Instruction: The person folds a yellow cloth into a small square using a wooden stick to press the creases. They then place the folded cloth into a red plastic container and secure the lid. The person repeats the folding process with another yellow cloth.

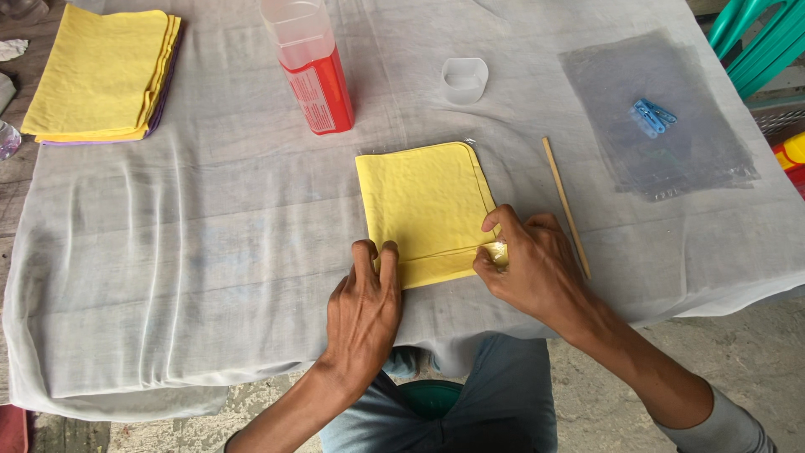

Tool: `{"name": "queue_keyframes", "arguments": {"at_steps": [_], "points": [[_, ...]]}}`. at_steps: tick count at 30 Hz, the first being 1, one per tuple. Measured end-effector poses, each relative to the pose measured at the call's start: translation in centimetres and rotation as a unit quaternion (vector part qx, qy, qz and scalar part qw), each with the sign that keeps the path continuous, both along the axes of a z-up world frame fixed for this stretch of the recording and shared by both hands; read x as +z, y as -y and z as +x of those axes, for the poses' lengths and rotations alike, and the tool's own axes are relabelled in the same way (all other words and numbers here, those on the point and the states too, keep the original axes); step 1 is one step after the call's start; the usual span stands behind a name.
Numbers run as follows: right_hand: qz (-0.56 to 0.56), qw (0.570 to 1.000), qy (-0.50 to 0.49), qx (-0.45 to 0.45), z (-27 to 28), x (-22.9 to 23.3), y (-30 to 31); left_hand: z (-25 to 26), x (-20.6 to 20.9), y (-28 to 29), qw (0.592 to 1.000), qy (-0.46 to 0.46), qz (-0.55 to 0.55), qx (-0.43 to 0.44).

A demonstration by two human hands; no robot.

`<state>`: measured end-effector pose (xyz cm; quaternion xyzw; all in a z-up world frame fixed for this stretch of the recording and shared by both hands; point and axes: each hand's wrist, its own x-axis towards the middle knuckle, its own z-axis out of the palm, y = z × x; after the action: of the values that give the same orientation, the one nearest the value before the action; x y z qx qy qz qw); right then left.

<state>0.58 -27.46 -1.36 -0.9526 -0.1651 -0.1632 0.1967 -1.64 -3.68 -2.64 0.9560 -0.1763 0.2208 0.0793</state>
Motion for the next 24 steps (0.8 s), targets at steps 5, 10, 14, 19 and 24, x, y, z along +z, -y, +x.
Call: {"name": "queue_keyframes", "arguments": {"at_steps": [5,10,14,19,24], "points": [[-0.051,0.995,0.075,-0.039,-0.8,0.7,-0.5,-0.7,0.6,0.2,0.989,0.071,0.123,0.045],[-0.036,0.991,0.118,-0.060,-1.1,-0.8,0.5,-0.3,-0.3,-0.5,0.985,0.092,0.120,-0.082],[-0.006,0.996,0.057,-0.072,-1.2,-1.6,1.7,-0.7,0.5,-1.4,0.974,0.127,0.117,-0.148],[-0.025,0.994,0.063,-0.085,-1.5,-1.5,1.9,-2.3,-0.4,-2.6,0.980,0.086,0.100,-0.150],[0.011,0.995,0.055,-0.082,-1.8,-0.4,2.6,-3.8,-0.7,-2.1,0.988,0.065,0.064,-0.127]]}}
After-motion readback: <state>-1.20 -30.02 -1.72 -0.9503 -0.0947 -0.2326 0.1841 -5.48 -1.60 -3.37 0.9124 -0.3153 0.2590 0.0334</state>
